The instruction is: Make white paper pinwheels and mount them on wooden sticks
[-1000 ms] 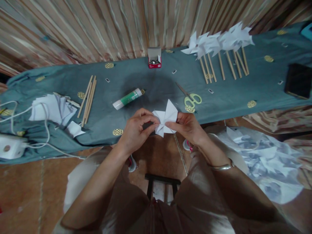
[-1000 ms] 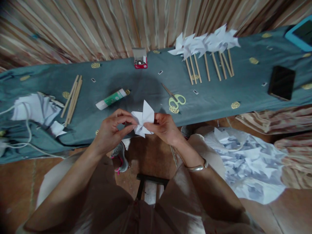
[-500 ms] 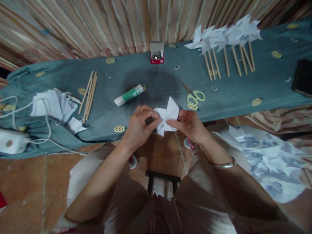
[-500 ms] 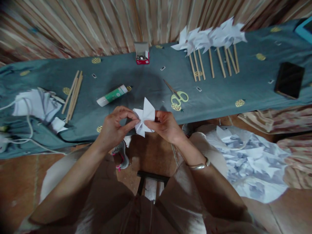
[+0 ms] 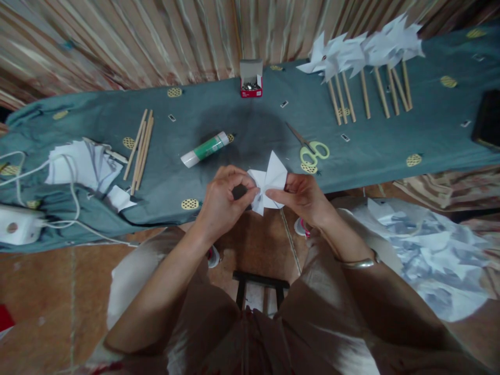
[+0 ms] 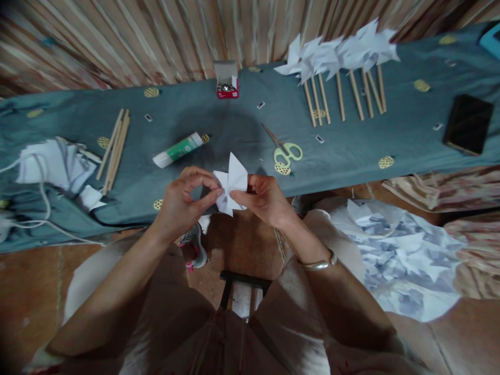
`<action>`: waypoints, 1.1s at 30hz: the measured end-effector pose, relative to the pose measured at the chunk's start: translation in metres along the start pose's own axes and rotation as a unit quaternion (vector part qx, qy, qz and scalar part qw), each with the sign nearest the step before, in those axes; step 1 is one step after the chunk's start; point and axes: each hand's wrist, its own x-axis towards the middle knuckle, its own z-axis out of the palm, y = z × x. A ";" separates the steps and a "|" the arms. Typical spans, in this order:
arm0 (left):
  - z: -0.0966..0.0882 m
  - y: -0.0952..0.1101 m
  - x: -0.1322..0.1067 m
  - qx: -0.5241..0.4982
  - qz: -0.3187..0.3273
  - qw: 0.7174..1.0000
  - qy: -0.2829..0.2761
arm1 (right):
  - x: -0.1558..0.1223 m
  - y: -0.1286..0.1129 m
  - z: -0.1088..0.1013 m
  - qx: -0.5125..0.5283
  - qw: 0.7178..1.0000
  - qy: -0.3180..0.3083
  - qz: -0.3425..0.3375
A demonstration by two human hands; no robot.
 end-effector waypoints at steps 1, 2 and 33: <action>0.000 0.000 0.000 0.000 0.003 1.000 0.001 | 0.000 0.000 0.000 0.000 1.000 0.000 -0.001; 0.000 0.000 0.000 -0.001 0.006 1.000 0.003 | 0.000 0.000 0.000 0.000 1.000 -0.001 -0.002; -0.007 0.007 -0.004 -0.100 0.000 0.995 -0.005 | 0.002 0.006 -0.004 0.036 0.999 -0.035 -0.015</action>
